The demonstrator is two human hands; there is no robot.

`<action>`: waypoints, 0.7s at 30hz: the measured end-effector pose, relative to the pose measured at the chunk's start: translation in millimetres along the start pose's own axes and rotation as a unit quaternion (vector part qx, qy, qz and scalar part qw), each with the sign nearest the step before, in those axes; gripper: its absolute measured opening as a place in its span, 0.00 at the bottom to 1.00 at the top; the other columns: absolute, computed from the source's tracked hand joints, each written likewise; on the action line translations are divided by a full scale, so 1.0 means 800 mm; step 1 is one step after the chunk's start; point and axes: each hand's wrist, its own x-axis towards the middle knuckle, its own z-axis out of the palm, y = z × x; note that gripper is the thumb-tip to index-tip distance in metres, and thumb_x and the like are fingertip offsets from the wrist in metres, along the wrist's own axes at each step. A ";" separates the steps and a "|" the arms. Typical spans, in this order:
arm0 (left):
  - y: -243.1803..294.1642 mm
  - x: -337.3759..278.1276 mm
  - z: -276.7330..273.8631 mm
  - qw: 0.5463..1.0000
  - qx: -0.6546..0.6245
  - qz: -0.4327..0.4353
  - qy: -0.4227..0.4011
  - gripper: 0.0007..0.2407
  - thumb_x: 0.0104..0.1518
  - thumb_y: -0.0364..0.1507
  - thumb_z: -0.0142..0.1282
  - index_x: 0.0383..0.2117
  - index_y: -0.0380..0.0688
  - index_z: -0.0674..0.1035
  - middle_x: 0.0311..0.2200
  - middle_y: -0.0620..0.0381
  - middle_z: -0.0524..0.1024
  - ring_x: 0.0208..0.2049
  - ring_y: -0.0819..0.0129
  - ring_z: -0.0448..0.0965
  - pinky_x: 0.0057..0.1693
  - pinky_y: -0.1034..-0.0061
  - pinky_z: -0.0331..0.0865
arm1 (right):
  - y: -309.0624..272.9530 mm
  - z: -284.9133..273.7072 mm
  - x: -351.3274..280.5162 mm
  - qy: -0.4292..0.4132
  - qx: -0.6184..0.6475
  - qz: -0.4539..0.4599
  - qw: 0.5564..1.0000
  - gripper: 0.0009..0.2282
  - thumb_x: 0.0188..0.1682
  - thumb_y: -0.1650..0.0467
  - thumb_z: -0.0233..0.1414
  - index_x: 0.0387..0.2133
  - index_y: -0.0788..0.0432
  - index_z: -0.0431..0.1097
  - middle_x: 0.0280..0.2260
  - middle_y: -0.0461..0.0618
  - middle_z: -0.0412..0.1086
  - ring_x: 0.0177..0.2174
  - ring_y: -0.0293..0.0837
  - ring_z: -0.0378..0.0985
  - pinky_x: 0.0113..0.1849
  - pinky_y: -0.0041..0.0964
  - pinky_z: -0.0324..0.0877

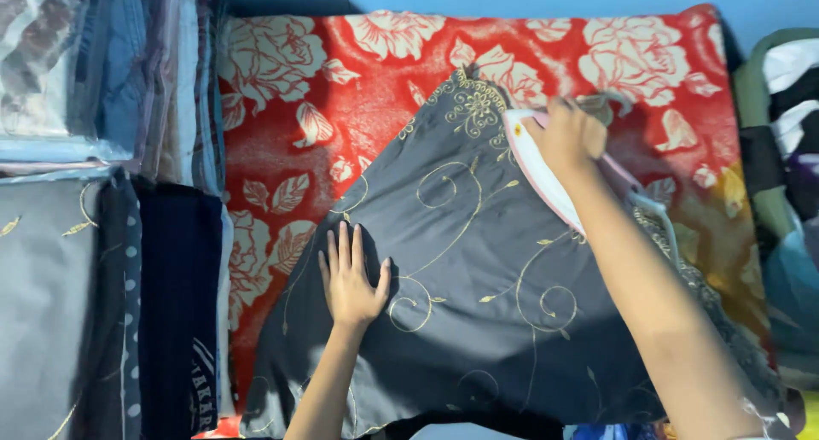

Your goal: The person irons a dark gray fabric with gold embroidery on a red floral patterned surface. They use a spray bottle to moisten the fabric and a pink iron to smooth it out, repeatedly adjusting the fabric's position and flipping it over to iron different sections.

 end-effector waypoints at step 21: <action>0.018 0.174 0.086 0.981 -0.057 -0.031 0.182 0.11 0.65 0.41 0.49 0.43 0.52 0.76 0.41 0.59 0.76 0.34 0.53 0.80 0.39 0.61 0.76 | 0.010 -0.156 -0.281 -0.258 0.055 0.149 0.953 0.18 0.40 0.50 0.59 0.42 0.38 0.78 0.45 0.41 0.77 0.45 0.53 0.82 0.45 0.52 0.77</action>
